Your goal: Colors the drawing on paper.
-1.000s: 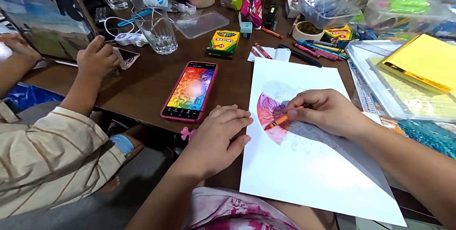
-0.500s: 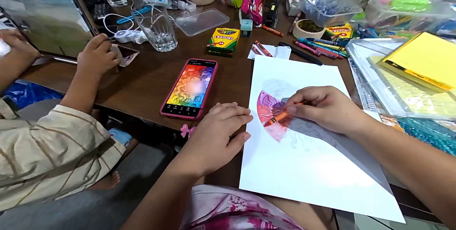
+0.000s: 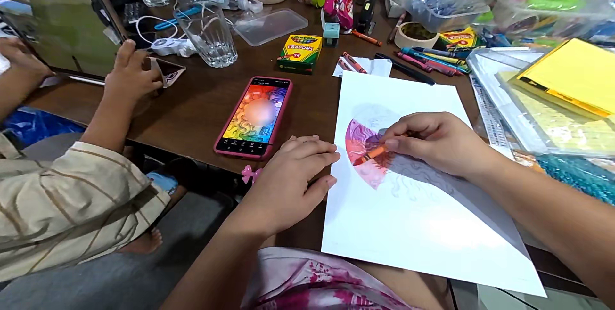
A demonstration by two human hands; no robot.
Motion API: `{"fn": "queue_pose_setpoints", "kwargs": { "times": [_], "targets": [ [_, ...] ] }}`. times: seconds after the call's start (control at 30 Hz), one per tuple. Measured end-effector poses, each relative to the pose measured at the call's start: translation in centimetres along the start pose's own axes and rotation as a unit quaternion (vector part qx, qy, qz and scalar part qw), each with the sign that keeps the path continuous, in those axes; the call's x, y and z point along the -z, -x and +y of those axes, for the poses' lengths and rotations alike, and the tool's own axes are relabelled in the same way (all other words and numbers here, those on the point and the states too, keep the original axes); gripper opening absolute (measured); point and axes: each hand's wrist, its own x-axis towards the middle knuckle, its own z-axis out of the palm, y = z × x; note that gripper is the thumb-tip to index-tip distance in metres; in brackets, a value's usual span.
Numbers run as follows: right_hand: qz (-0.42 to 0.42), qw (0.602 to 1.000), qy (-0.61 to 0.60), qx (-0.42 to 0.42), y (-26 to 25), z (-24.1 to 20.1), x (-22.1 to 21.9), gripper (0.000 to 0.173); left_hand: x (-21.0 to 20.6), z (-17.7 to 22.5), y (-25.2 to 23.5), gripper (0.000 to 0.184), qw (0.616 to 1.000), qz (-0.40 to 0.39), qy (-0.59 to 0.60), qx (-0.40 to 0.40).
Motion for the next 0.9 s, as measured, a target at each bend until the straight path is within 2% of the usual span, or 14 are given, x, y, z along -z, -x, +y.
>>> {"fn": "queue_pose_setpoints", "kwargs": {
  "times": [0.07,0.17,0.33,0.47,0.53,0.6,0.73,0.9],
  "targets": [
    [0.001,0.999,-0.034,-0.02,0.0,-0.2,0.2,0.01,0.0,0.1,0.0,0.036,1.0,0.0,0.002,0.002],
    [0.024,0.983,-0.167,-0.068,-0.1,-0.9,1.1,0.016,0.4,0.0,0.0,0.04,1.0,-0.021,0.008,-0.001],
    [0.067,0.915,-0.39,-0.077,-1.1,-1.0,1.3,0.024,0.6,-0.1,0.1,0.047,0.999,-0.044,-0.01,-0.01],
    [0.011,0.889,-0.443,-0.11,-1.3,-0.8,-0.4,0.027,0.3,-0.5,0.1,0.044,0.999,-0.01,-0.004,-0.042],
    [-0.042,0.89,-0.445,-0.088,-1.5,0.0,-0.5,0.019,0.1,-0.7,0.2,0.042,0.998,0.007,-0.005,-0.056],
    [-0.085,0.911,-0.403,-0.028,-1.5,0.8,-0.1,0.011,0.1,-0.7,0.3,0.042,0.999,0.008,-0.011,-0.051],
    [-0.094,0.955,-0.28,0.027,-1.6,1.0,0.1,0.019,0.1,-0.6,0.3,0.042,0.999,-0.004,-0.013,-0.043],
    [-0.125,0.959,-0.252,0.039,-1.6,1.2,0.5,0.014,0.1,-0.7,0.3,0.039,0.999,-0.007,-0.013,-0.051]
  ]
}}
